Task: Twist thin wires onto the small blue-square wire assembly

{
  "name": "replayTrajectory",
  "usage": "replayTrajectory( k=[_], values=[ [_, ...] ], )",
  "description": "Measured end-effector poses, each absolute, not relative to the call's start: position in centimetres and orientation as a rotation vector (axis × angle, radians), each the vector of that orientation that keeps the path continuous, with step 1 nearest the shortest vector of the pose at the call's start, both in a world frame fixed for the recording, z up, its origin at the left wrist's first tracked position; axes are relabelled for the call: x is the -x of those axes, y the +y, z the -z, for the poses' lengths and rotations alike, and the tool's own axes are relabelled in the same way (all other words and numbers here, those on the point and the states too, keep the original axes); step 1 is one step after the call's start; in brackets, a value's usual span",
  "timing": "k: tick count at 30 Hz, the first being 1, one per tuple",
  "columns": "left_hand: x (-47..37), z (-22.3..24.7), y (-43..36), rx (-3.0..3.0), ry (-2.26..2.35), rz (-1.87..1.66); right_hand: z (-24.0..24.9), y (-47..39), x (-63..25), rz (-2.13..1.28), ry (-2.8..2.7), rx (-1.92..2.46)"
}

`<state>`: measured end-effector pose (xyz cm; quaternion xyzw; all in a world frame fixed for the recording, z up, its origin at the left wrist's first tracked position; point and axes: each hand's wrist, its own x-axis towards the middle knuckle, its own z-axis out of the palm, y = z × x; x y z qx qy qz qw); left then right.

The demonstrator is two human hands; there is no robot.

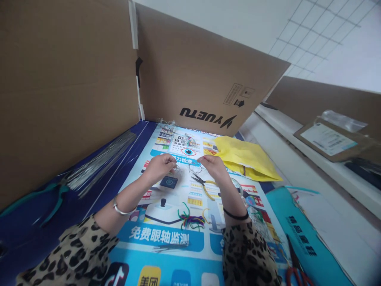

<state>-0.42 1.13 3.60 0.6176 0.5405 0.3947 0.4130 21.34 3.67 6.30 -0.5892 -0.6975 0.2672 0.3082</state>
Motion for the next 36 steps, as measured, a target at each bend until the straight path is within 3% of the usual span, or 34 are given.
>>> replayTrajectory(
  k=[36],
  values=[
    [0.1,-4.9,0.1,-1.919,1.567,-0.734,-5.7,2.8,-23.3,-1.050,-1.746,1.405]
  ],
)
